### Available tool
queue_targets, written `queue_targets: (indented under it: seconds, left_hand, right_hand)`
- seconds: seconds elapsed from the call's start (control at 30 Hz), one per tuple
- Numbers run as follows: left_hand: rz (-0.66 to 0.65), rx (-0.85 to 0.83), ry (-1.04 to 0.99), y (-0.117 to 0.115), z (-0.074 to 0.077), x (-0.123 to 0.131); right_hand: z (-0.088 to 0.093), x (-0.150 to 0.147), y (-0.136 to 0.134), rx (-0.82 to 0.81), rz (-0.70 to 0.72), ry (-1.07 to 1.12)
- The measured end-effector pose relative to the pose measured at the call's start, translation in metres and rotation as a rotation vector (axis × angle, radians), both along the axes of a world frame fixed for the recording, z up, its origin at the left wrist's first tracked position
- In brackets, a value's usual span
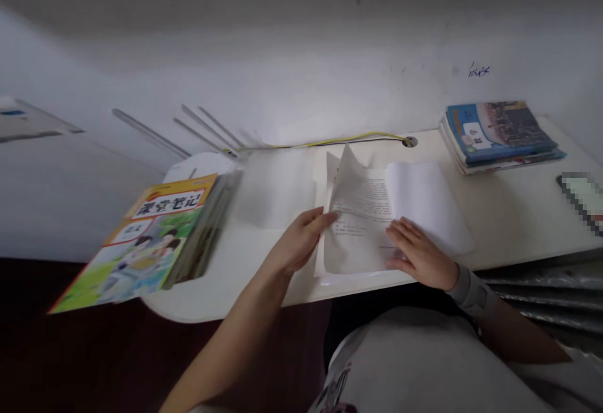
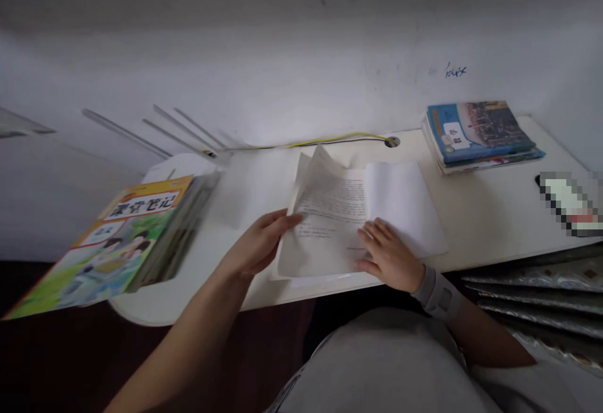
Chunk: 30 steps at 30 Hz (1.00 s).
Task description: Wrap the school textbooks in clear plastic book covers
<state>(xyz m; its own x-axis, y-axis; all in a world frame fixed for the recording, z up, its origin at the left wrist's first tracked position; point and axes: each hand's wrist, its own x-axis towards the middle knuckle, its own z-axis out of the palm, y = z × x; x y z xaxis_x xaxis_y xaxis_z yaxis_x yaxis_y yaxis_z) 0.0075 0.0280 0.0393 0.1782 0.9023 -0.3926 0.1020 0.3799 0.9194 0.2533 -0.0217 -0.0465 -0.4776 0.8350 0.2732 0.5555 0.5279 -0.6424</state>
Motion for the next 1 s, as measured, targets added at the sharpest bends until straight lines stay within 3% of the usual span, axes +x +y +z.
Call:
queue_targets:
  seconds: [0.13,0.23,0.3,0.47,0.57,0.67,0.8,0.9,1.0]
  left_hand:
    - [-0.211,0.361,0.121,-0.002,0.033,0.039]
    - [-0.431,0.553,0.098,-0.006,0.033,0.069]
    - [-0.476,0.627,0.228,-0.008,0.013,0.084]
    - [-0.291,0.788,0.63,-0.016,-0.06,0.089]
    - [-0.094,0.819,0.696,-0.026,-0.076,0.073]
    - [0.187,0.662,0.542,-0.031,-0.073,0.05]
    - [0.356,0.219,-0.003,-0.024,-0.06,0.044]
    - [0.251,0.083,-0.317,-0.021,-0.047,0.066]
    - [-0.114,0.193,-0.316,-0.023,-0.038,0.092]
  right_hand:
    - [0.015,0.029,0.011,-0.323,-0.044,0.534]
    - [0.029,0.062,0.02,-0.465,-0.222,0.801]
    - [0.032,0.086,0.024,-0.456,-0.342,0.74]
    - [0.009,0.128,0.025,-0.352,-0.422,0.454]
    - [-0.013,0.138,0.025,-0.285,-0.432,0.381]
    - [-0.026,0.139,0.024,-0.241,-0.502,0.295]
    - [-0.024,0.136,0.02,-0.129,-0.547,0.193]
    - [-0.019,0.134,0.018,-0.082,-0.549,0.17]
    - [-0.019,0.133,0.019,-0.014,-0.533,0.083]
